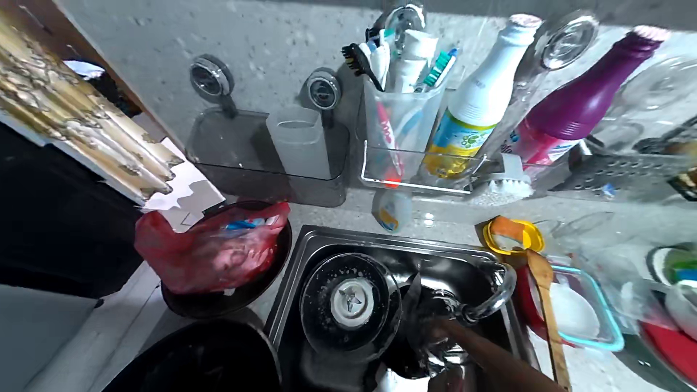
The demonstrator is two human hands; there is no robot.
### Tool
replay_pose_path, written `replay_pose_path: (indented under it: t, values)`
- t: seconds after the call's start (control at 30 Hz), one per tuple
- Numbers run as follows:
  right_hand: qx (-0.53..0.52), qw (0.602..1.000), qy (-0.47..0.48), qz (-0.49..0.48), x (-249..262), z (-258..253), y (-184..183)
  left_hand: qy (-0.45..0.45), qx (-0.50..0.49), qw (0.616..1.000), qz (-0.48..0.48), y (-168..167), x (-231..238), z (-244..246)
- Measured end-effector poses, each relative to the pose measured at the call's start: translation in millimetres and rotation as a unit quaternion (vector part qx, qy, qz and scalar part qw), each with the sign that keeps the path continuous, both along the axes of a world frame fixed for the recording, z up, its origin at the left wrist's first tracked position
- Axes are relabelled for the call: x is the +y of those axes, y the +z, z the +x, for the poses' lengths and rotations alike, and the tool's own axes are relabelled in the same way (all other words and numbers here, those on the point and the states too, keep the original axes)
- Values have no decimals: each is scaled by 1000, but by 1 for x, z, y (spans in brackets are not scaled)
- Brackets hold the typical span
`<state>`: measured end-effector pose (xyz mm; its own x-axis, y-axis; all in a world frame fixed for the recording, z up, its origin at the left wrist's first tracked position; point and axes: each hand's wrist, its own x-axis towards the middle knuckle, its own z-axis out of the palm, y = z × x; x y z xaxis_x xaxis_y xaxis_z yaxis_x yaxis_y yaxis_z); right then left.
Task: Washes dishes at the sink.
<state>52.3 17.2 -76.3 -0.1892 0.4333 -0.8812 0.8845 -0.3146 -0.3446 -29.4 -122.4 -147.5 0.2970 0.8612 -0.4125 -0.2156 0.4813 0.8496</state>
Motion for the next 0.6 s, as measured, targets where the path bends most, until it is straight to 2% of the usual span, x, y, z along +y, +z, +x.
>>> replay_pose_path:
  t: [0.03, 0.1, 0.2, 0.3, 0.4, 0.47, 0.53, 0.6]
  values:
    - [-25, 999, 39, -22, 11, -2, -11, 2, 32, 999, 15, 6, 8, -2]
    - [-69, 993, 83, 35, 25, 6, -42, 1, 63, 997, 48, 16, 29, -7]
    - [-121, 979, 97, 131, 45, 17, -20, -30, 69, 996, 38, 24, 64, -10]
    - [-27, 961, -31, 273, 40, 42, 8, -43, 64, 996, 45, 23, 88, -7]
    - [60, 855, -180, 483, -5, 57, 1, -19, 64, 998, 17, 33, 104, 2]
    - [72, 776, -315, 542, -35, 58, -10, 0, 57, 998, -17, 42, 108, 12]
    - [97, 709, -477, 510, -61, 52, -18, -1, 42, 997, -61, 46, 108, 23]
    - [175, 654, -613, 407, -82, 44, -24, -21, 45, 994, -92, 51, 105, 27]
